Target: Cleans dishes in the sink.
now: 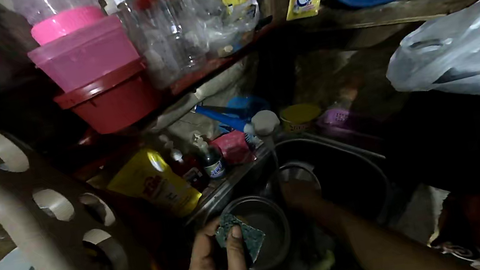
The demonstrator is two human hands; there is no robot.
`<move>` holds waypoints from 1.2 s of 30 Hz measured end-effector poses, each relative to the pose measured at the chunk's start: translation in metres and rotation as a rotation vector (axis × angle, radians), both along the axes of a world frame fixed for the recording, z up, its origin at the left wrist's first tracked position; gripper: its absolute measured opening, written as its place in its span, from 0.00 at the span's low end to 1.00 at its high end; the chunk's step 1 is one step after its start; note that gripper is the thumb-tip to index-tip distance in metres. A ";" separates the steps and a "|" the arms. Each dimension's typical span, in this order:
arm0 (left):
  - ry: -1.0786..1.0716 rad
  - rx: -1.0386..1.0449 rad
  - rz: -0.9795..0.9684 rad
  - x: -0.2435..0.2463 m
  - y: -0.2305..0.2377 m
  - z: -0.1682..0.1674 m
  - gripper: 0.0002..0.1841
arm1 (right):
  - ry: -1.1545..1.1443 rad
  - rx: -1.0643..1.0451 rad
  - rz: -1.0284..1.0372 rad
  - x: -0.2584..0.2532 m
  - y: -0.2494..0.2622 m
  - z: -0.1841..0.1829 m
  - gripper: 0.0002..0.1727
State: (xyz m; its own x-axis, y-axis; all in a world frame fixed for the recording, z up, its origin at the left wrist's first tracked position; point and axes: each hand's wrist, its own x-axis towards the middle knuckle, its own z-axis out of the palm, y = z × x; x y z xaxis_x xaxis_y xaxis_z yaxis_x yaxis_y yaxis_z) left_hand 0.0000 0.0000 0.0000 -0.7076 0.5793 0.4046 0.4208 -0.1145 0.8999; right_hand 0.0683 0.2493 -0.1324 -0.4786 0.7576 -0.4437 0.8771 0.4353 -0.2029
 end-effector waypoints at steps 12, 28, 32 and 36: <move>0.046 0.012 -0.010 0.000 0.000 0.001 0.07 | 0.266 0.352 -0.173 -0.006 0.011 0.028 0.24; 0.090 0.012 -0.033 0.001 0.000 -0.001 0.08 | 0.346 -0.160 0.062 -0.045 -0.075 0.021 0.34; 0.080 0.002 -0.039 0.002 0.000 -0.002 0.08 | 0.396 -0.227 0.019 -0.034 -0.065 0.029 0.36; 0.081 -0.016 -0.045 0.002 0.000 -0.002 0.07 | 0.551 -0.212 -0.208 -0.012 -0.019 0.026 0.28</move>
